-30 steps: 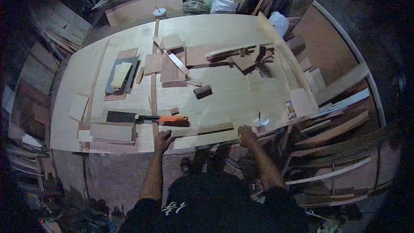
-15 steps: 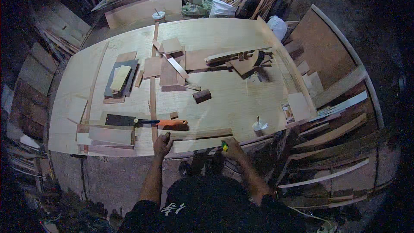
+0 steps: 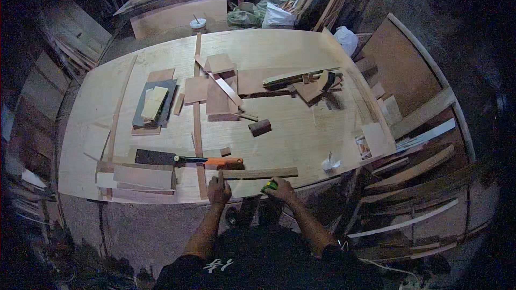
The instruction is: Measuring and cutting a piece of wood using a hand saw on a workshop bench.
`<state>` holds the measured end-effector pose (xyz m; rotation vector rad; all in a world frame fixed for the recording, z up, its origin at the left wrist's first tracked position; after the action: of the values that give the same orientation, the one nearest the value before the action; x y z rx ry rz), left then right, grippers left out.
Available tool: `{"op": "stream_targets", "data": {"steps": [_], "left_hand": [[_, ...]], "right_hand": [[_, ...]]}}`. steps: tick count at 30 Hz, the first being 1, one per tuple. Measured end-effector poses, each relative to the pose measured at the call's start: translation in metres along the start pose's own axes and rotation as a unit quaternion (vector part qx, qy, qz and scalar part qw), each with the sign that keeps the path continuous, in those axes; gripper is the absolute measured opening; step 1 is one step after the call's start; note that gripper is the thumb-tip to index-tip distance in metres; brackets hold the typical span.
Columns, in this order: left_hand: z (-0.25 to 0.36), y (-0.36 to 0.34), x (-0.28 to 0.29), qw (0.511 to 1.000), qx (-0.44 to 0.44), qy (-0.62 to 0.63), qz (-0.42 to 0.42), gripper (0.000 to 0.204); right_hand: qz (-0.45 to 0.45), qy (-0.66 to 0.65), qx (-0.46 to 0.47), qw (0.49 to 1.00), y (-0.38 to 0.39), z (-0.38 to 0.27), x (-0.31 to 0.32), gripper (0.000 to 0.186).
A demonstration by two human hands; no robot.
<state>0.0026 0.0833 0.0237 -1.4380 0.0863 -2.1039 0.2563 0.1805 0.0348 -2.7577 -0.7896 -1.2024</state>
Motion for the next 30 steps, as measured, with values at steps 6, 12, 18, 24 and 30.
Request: {"op": "stream_targets", "data": {"steps": [6, 12, 18, 24, 30], "left_hand": [[0.007, -0.002, -0.004, 1.000, -0.014, 0.007, -0.001, 0.050], [-0.014, 0.003, -0.013, 0.998, 0.044, 0.038, 0.001, 0.034], [0.008, -0.003, -0.006, 0.997, 0.004, 0.078, -0.020, 0.046], [0.003, -0.008, 0.019, 0.990, 0.018, 0.120, 0.068, 0.044], [0.046, -0.085, -0.008, 0.998, -0.007, 0.052, 0.021, 0.049]], "right_hand": [[0.135, -0.270, -0.138, 0.943, -0.006, 0.042, 0.016, 0.049], [0.211, -0.134, -0.136, 0.959, -0.035, 0.016, 0.057, 0.054], [0.161, -0.038, -0.043, 0.985, -0.079, 0.028, 0.078, 0.064], [0.138, -0.091, -0.042, 0.985, -0.117, 0.041, 0.093, 0.058], [0.158, 0.001, 0.038, 0.987, -0.152, 0.067, 0.102, 0.053]]}}
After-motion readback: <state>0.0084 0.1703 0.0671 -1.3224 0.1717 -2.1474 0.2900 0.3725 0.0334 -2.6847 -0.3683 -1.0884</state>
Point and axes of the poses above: each hand's wrist, its own y-axis away from the middle knuckle, its own x-axis out of the back of the hand, z = x × y, the point moved 9 cm from there along -y, towards the middle knuckle, and after that the axes turned 7 degrees about z, right-handed, at the moved point
